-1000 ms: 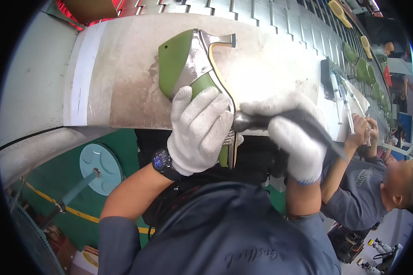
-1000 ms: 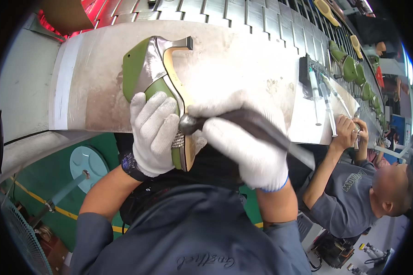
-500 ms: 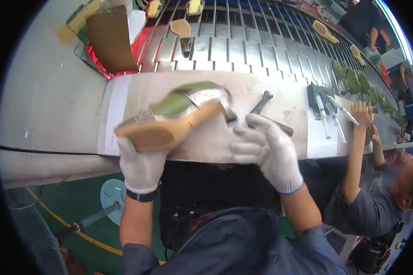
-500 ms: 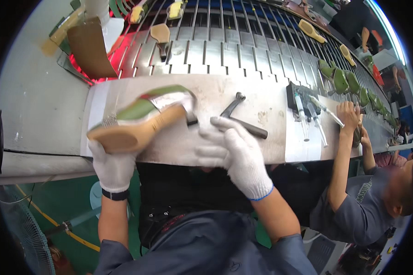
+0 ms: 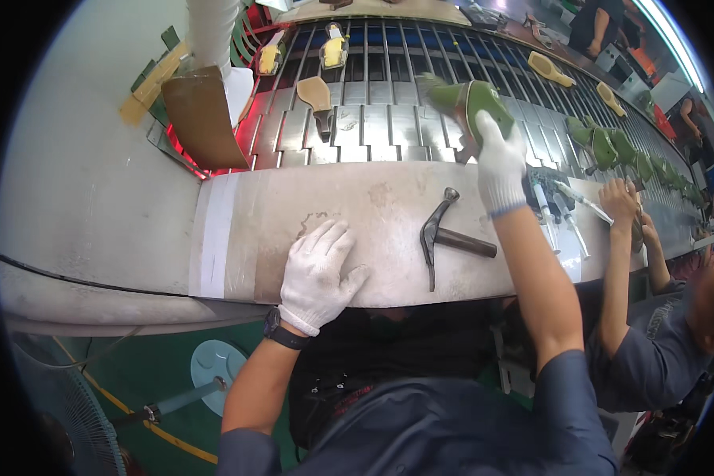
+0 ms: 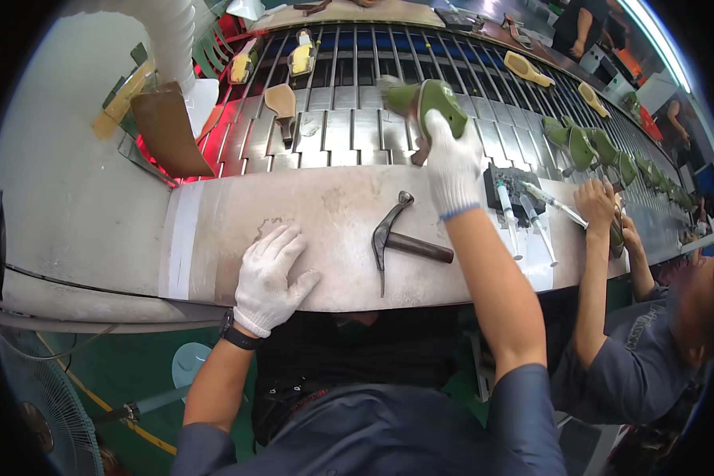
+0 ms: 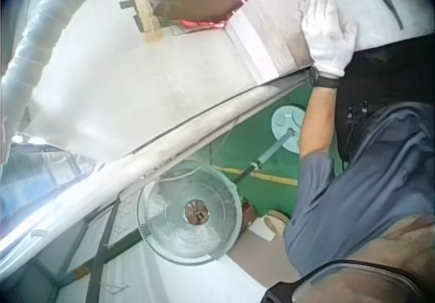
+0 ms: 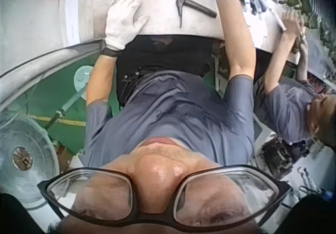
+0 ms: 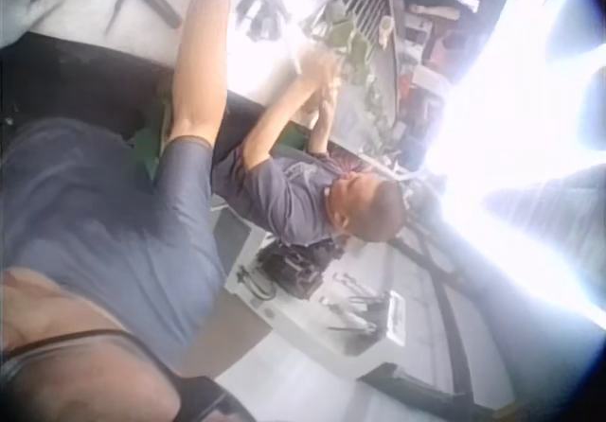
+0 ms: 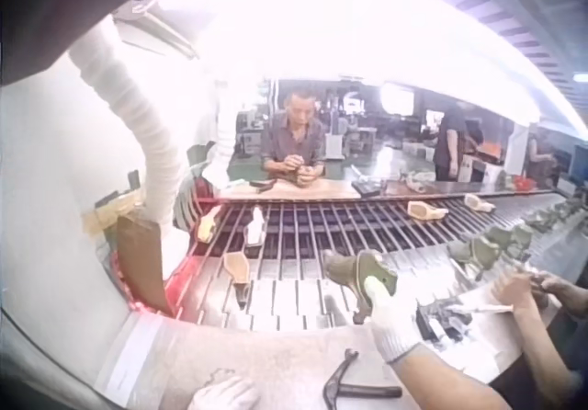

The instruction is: The person assembles high-heeled shoes by taking soles and shoe lasts from a conveyor, pressing the soles onto the shoes by hand, and hammering along the edges with a hammer before placing them back on the conveyor.

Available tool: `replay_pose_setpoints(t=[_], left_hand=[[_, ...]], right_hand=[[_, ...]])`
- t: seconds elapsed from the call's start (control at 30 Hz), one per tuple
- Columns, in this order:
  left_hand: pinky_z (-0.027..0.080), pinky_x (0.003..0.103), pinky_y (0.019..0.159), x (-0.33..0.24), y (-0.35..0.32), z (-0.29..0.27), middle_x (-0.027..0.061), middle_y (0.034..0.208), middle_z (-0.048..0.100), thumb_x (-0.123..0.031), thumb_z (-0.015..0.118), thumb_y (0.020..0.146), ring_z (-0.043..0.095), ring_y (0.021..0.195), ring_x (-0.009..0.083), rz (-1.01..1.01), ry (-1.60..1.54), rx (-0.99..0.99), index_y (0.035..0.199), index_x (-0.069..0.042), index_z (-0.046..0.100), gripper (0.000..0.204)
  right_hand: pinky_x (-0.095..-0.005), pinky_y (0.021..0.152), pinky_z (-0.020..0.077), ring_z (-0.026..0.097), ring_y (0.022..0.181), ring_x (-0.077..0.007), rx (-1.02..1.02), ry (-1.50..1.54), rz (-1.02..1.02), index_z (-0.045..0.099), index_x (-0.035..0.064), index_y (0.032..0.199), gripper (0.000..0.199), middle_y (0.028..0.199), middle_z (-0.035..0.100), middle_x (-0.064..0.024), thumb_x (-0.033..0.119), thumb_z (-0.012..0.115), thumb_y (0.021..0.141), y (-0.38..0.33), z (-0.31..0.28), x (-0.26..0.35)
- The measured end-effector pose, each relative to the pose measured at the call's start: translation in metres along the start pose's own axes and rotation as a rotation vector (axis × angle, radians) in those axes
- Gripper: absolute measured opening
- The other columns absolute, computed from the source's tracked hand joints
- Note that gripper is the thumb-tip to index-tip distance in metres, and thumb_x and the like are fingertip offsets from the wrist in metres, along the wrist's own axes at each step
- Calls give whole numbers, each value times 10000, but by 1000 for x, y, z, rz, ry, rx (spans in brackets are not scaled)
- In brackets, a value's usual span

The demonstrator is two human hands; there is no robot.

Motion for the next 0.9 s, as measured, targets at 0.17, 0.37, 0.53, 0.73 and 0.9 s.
replay_pose_setpoints(t=[0.17,0.37,0.53,0.73,0.9], left_hand=[[451,569,1172,0,4,8,224,1441,681,-308,871,825,602,1398,430,-17,-77,2,1290,-12,717,573],[344,600,1257,13,21,5,270,1559,570,-366,851,861,495,1483,484,-36,59,125,1386,-17,654,660],[458,534,1165,83,135,36,241,1467,651,-511,735,939,591,1385,418,-329,180,210,1415,-52,648,667],[585,485,1023,165,226,62,314,1232,759,-503,781,846,751,1162,422,-732,150,287,1251,45,750,682],[628,452,875,128,249,72,233,1034,815,-317,765,843,802,974,360,-627,-52,145,1133,20,782,446]], right_hand=[[-438,1084,552,718,1226,-348,-117,-836,-9,610,28,1494,660,1347,720,-226,407,742,972,84,-30,-59],[-444,1136,511,650,1357,-395,-69,-508,-519,613,58,1509,625,1399,698,-236,340,726,962,12,24,-13],[-409,1029,586,755,1169,-347,640,-721,-210,772,16,1230,325,1193,788,-231,242,695,1010,-32,65,-40],[-387,1017,606,788,1113,-299,715,-460,-127,750,-34,1233,365,1159,803,-220,253,709,1011,-28,56,-43],[-426,1123,564,725,1278,-376,484,-219,70,548,17,1540,653,1395,698,-309,337,738,1003,-24,51,-40]])
Point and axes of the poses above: each hand's wrist, its own y-axis towards the middle knuckle, its own z-axis out of the palm, x = y × z, the point moved 3 cm from there along y, towards the middle knuckle
